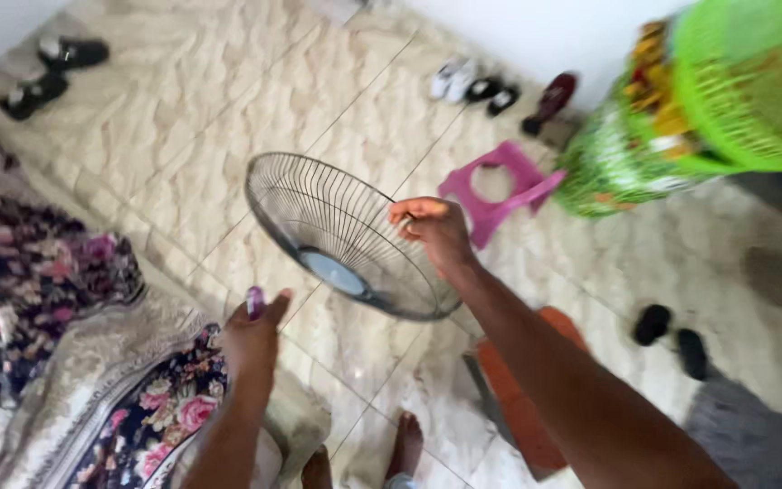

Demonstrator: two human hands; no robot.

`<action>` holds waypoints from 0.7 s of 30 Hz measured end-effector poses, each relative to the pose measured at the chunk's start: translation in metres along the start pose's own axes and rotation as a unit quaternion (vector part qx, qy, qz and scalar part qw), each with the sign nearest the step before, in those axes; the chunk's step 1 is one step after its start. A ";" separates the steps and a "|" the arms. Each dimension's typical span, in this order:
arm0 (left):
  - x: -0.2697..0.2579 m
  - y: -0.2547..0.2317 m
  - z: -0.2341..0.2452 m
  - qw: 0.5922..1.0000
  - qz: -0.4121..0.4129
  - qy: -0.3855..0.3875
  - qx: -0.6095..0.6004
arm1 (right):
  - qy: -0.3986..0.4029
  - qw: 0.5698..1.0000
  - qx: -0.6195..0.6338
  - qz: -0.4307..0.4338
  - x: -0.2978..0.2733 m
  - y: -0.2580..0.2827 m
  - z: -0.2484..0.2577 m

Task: The person reassembles a standing electric fan by attaching the front wire cage to the fan head. They use a screwdriver to tighten the central retaining nut and then secure the outer cage ring by hand.

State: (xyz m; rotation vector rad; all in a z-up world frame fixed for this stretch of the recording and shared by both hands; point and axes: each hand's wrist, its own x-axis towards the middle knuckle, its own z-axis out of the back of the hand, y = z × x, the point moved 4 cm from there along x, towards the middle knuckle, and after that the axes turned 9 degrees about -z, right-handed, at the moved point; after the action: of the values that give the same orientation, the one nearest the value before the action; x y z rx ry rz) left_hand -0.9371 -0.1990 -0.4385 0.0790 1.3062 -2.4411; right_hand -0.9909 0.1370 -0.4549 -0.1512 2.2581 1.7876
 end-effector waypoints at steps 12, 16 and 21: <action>0.012 -0.036 0.022 0.927 0.045 0.038 -0.370 | -0.183 0.967 0.168 0.065 -0.313 0.296 0.131; 0.023 -0.091 -0.021 0.924 0.041 0.104 -0.365 | -0.131 0.932 0.306 0.145 -0.381 0.291 0.161; 0.019 -0.191 -0.078 0.832 0.068 0.371 -0.408 | -0.198 0.889 0.366 0.192 -0.468 0.276 0.157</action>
State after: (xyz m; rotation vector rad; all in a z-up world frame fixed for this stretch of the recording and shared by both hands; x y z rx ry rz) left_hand -1.0301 -0.0449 -0.3358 0.9150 2.4495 -1.5468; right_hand -0.5854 0.3192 -0.1052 0.7712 2.5577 0.8440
